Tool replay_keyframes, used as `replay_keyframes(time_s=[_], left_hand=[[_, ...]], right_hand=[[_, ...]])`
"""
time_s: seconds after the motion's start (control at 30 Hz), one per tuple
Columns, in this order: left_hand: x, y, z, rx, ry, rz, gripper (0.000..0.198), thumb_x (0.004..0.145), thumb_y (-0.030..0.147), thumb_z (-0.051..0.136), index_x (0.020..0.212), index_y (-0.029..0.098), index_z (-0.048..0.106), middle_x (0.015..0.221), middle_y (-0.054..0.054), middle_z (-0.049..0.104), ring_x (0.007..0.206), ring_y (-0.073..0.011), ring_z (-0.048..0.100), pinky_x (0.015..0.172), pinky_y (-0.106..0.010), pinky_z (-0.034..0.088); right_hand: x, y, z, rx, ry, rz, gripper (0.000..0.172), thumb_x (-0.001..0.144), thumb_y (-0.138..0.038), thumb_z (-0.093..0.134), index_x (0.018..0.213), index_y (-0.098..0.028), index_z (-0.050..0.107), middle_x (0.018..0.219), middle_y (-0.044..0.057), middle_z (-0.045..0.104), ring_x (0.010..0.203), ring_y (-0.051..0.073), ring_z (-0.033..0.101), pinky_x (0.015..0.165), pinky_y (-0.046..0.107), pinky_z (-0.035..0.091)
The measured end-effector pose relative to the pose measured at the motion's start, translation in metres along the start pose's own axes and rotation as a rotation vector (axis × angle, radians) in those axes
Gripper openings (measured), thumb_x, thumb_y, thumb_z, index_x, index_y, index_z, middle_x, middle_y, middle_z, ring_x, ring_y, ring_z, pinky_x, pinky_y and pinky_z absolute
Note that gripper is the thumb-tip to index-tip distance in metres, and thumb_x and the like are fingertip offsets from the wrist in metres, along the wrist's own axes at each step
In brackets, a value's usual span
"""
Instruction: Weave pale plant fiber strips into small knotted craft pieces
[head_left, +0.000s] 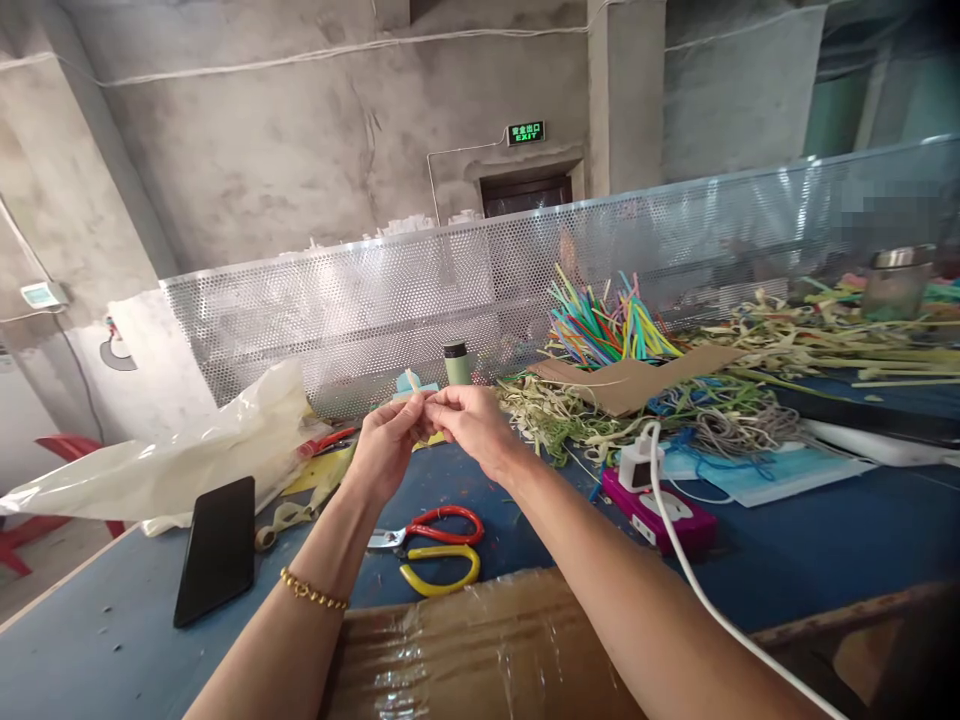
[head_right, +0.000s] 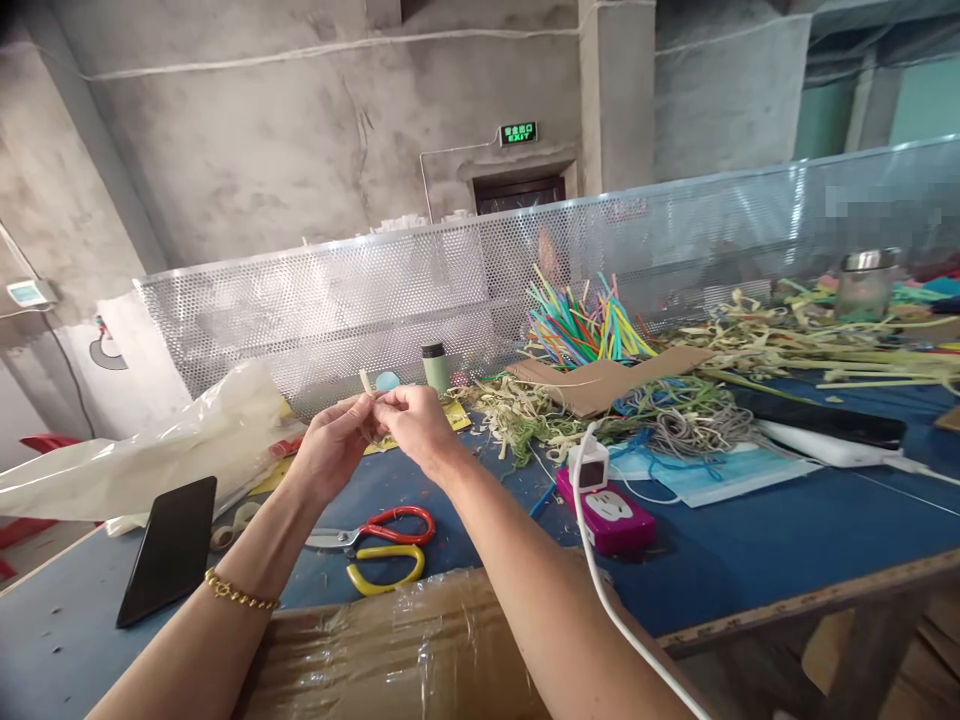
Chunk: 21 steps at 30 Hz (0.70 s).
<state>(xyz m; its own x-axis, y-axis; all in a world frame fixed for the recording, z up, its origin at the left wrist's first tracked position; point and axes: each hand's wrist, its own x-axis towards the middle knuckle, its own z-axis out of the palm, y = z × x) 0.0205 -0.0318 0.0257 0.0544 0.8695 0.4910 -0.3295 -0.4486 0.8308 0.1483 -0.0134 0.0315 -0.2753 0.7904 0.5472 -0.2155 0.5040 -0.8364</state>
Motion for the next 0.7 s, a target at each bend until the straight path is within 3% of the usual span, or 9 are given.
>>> replay_keyframes(time_s=[0.17,0.33,0.53,0.7], left_hand=[[0.002,-0.003,-0.003,-0.026,0.051,0.027,0.021,0.076,0.030,0.076,0.075,0.009,0.074,0.060,-0.002,0.056,0.055,-0.0074,0.045,0.052,-0.021,0.036],[0.004,-0.003,-0.006,-0.134,0.036,-0.070,0.022,0.076,0.029,0.077,0.072,0.009,0.070,0.055,0.003,0.047,0.048,-0.0040,0.039,0.046,-0.017,0.035],[0.005,-0.002,-0.004,-0.239,0.078,-0.142,0.022,0.078,0.029,0.076,0.069,0.011,0.067,0.053,0.005,0.044,0.047,-0.0036,0.040,0.046,-0.015,0.040],[0.004,-0.004,0.000,-0.249,0.161,-0.105,0.019,0.075,0.023,0.078,0.068,0.011,0.066,0.057,0.003,0.051,0.050,-0.0036,0.045,0.049,-0.014,0.042]], right_hand=[[-0.001,0.004,0.006,-0.146,0.030,-0.083,0.020,0.080,-0.025,0.060,0.062,-0.016,0.057,0.055,0.000,0.058,0.048,0.009,0.048,0.049,0.023,0.038],[-0.002,0.005,0.008,-0.199,0.062,-0.081,0.018,0.078,-0.025,0.064,0.063,-0.018,0.056,0.052,-0.001,0.056,0.048,0.010,0.049,0.046,0.022,0.037],[-0.007,-0.006,0.011,-0.089,0.019,0.064,0.021,0.081,-0.023,0.060,0.063,-0.017,0.053,0.046,-0.004,0.047,0.040,0.007,0.039,0.041,0.022,0.032],[-0.009,-0.009,0.014,-0.002,-0.013,0.088,0.027,0.079,-0.023,0.062,0.058,-0.019,0.046,0.044,-0.006,0.044,0.040,0.006,0.037,0.041,0.020,0.032]])
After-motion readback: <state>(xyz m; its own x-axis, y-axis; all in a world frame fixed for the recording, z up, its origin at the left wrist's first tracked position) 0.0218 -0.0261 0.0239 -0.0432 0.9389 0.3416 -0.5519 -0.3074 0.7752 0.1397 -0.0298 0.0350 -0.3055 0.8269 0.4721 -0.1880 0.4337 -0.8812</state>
